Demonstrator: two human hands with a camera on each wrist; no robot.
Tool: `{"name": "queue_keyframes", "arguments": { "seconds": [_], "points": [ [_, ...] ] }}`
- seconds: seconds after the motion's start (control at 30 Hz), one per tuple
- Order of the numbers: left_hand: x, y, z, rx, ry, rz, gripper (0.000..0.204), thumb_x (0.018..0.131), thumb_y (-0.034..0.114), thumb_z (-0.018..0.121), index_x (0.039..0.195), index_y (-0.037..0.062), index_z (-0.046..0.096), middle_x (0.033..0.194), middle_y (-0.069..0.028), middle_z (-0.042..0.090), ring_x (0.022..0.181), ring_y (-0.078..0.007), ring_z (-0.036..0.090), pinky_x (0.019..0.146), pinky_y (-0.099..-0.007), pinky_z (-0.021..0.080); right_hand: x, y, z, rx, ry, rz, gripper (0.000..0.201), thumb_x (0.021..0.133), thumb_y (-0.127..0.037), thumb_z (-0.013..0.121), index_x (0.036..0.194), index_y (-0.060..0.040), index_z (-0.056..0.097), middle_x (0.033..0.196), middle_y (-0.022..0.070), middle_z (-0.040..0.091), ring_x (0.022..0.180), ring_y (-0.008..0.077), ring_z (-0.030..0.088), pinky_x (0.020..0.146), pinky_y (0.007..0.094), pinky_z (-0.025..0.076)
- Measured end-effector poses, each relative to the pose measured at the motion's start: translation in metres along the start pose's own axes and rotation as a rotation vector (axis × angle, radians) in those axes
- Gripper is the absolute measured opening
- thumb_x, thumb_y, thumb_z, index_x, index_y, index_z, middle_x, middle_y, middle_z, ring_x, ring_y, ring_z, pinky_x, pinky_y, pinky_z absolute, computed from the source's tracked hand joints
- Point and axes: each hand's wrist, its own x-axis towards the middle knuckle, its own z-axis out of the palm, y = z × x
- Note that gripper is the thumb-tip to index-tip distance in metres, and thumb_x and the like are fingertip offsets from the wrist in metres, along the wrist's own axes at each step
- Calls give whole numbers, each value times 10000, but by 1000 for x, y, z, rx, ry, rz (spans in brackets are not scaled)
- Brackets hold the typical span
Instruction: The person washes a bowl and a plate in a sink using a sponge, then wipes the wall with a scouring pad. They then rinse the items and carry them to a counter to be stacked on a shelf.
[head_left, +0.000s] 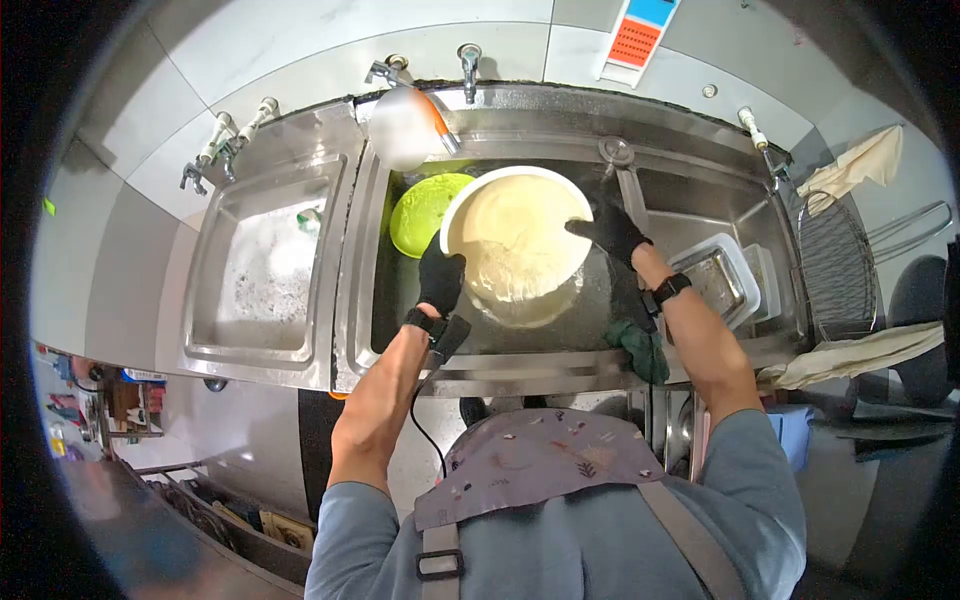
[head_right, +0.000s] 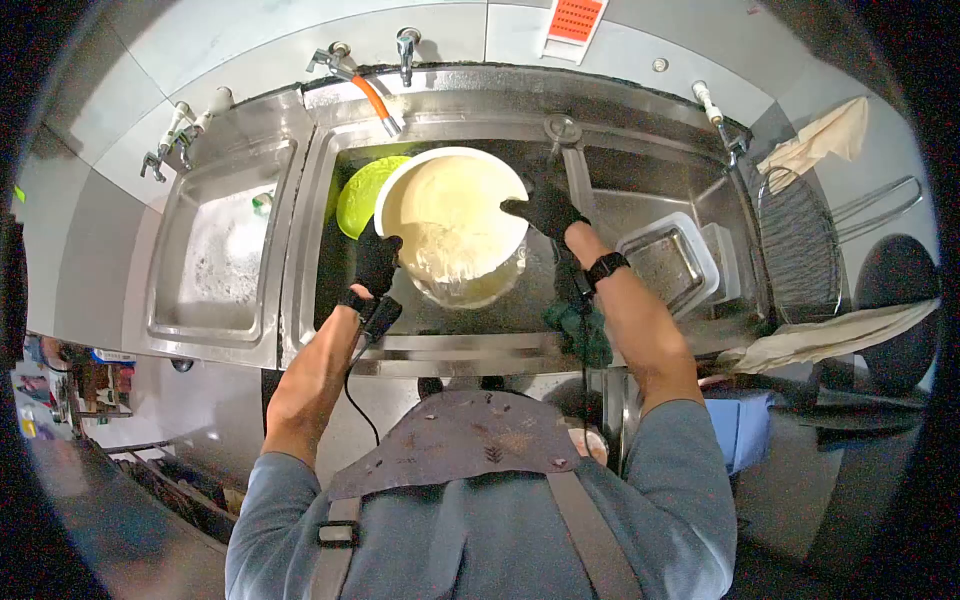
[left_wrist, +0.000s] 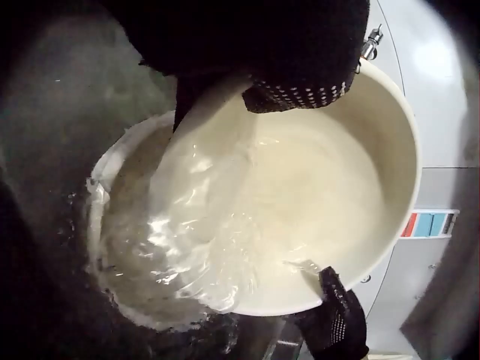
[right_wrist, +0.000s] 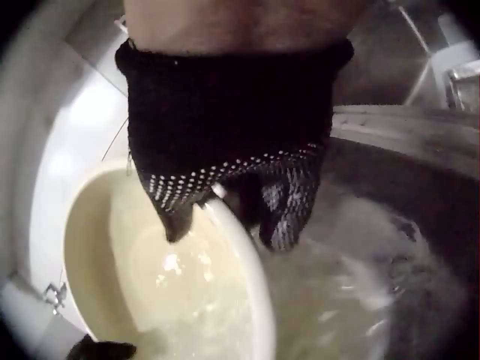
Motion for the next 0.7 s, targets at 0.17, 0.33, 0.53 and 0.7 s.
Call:
{"name": "queue_keyframes", "arguments": {
  "seconds": [0.17,0.33,0.53,0.7],
  "points": [
    [16,13,-7,37,27,222,402,793,29,622,1190,-19,589,1034,-129,680,885,-232,635,779,-341,506,1,-6,-2,84,-335,248,386,885,-339,634,1008,25,673,906,212,701,832,325,671,750,468,487],
    [37,33,-6,49,63,201,260,824,160,644,1027,-1,675,838,-132,705,740,-280,665,708,-399,519,7,-38,2,-196,248,39,309,862,-211,584,1083,-8,660,919,264,677,832,402,655,773,466,521],
    [8,14,-1,1121,-286,575,151,797,197,606,846,80,686,763,-146,669,724,-326,656,665,-471,508,11,-55,-12,-332,309,30,302,874,-187,573,1133,-53,651,935,225,684,859,399,666,765,467,538],
    [-15,40,36,1133,-293,932,541,738,131,630,1240,-52,544,1341,-262,490,1320,-447,384,1148,-542,246,4,-61,-1,-317,309,184,380,829,-174,579,1167,-8,622,940,269,667,890,410,666,751,453,543]
  ]
}}
